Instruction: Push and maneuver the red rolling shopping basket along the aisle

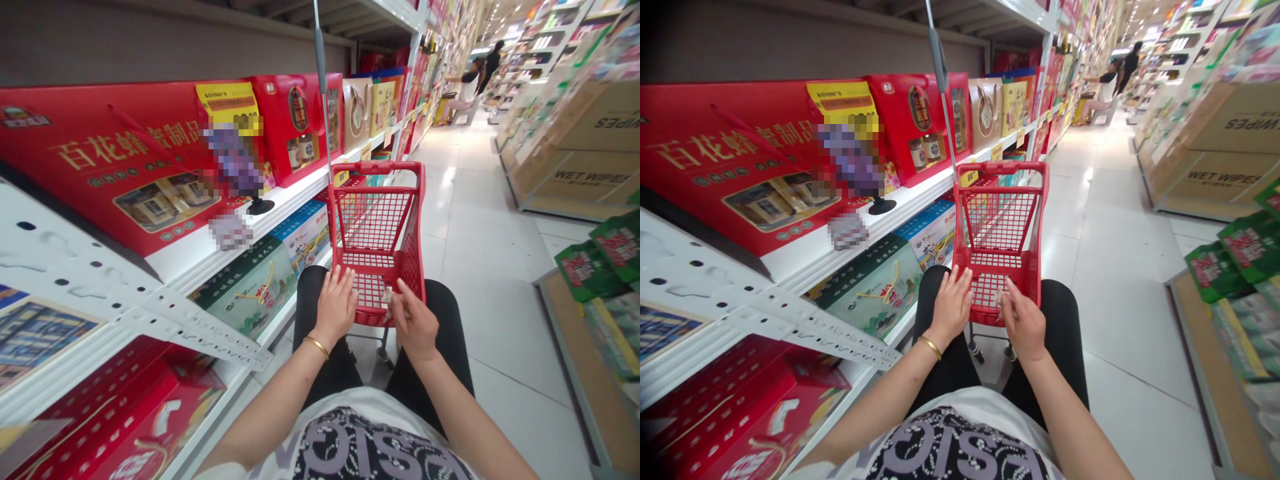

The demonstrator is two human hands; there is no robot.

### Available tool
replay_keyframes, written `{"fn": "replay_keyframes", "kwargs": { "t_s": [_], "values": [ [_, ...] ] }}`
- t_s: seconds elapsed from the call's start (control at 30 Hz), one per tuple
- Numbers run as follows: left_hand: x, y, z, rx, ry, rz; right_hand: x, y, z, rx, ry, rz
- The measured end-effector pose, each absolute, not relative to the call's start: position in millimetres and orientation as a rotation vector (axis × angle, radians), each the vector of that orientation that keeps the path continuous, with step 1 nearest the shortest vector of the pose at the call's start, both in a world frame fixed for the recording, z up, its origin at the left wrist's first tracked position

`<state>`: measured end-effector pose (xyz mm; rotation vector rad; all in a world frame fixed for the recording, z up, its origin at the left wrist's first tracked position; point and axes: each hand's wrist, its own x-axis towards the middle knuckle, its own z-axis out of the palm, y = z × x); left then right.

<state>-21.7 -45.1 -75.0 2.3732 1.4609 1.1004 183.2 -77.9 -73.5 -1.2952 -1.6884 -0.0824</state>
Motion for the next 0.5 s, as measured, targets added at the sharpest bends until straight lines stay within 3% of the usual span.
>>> {"fn": "replay_keyframes", "kwargs": {
  "t_s": [0.17, 0.5],
  "values": [
    [-22, -48, -81, 2.314, 1.462, 1.194, 154, -64, -60, -1.355, -1.806, 0.007],
    [-21, -44, -89, 2.262, 1.480, 1.248, 132, -70, -84, -1.182, -2.129, -0.140]
  ]
}}
